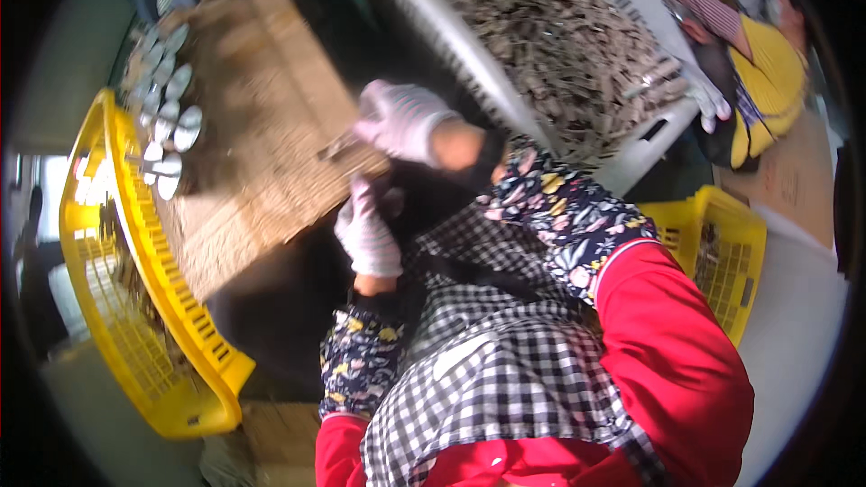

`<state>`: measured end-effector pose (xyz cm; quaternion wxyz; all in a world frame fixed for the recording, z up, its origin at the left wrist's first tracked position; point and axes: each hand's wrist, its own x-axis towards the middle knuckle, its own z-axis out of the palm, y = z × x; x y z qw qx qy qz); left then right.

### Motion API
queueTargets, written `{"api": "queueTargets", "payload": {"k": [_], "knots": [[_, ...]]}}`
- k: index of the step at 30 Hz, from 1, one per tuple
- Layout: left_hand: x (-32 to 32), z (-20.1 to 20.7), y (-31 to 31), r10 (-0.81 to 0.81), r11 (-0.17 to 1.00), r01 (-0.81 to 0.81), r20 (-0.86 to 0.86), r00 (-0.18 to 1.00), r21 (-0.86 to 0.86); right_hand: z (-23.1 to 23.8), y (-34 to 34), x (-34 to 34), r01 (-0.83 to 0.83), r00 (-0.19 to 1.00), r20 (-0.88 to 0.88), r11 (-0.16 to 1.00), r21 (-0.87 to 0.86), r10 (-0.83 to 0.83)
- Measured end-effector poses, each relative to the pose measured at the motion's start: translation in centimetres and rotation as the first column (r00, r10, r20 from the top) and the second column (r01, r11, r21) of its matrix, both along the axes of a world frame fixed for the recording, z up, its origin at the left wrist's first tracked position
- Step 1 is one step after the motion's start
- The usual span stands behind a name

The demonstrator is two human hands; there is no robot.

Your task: Assembling small industrial parts including metal bases and plastic clips at a workstation.

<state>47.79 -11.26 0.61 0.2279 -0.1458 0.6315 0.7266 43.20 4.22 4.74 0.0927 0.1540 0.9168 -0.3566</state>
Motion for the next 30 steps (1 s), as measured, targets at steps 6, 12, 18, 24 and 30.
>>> {"api": "queueTargets", "payload": {"k": [6, 12, 18, 24, 30], "knots": [[0.0, -0.2, 0.8, -0.012, 0.998, 0.015, -0.037, 0.999, 0.069, 5.5, 7.4, 3.1, 0.124, 0.971, -0.226, 0.973, 0.197, -0.078], [-0.4, 0.6, -0.4, 0.011, 1.0, -0.011, -0.038, 0.999, 0.001, 1.5, 19.8, 6.2, -0.242, 0.83, 0.551, 0.839, 0.487, -0.081], [-0.4, -1.2, -0.1, -0.041, 0.993, 0.04, 0.011, 0.999, 0.11, -5.9, 21.7, 10.5, 0.023, 0.83, 0.438, 0.805, 0.592, -0.346], [-0.4, -0.6, -0.6, -0.018, 0.985, 0.007, 0.061, 0.998, 0.174, -3.9, 22.1, 7.7, -0.195, 0.877, 0.446, 0.717, 0.669, -0.178], [-0.3, -0.8, -0.6, -0.03, 0.978, 0.006, 0.113, 0.993, 0.208, 6.5, 11.7, 3.2, 0.09, 0.926, -0.345, 0.979, -0.184, -0.15]]}}
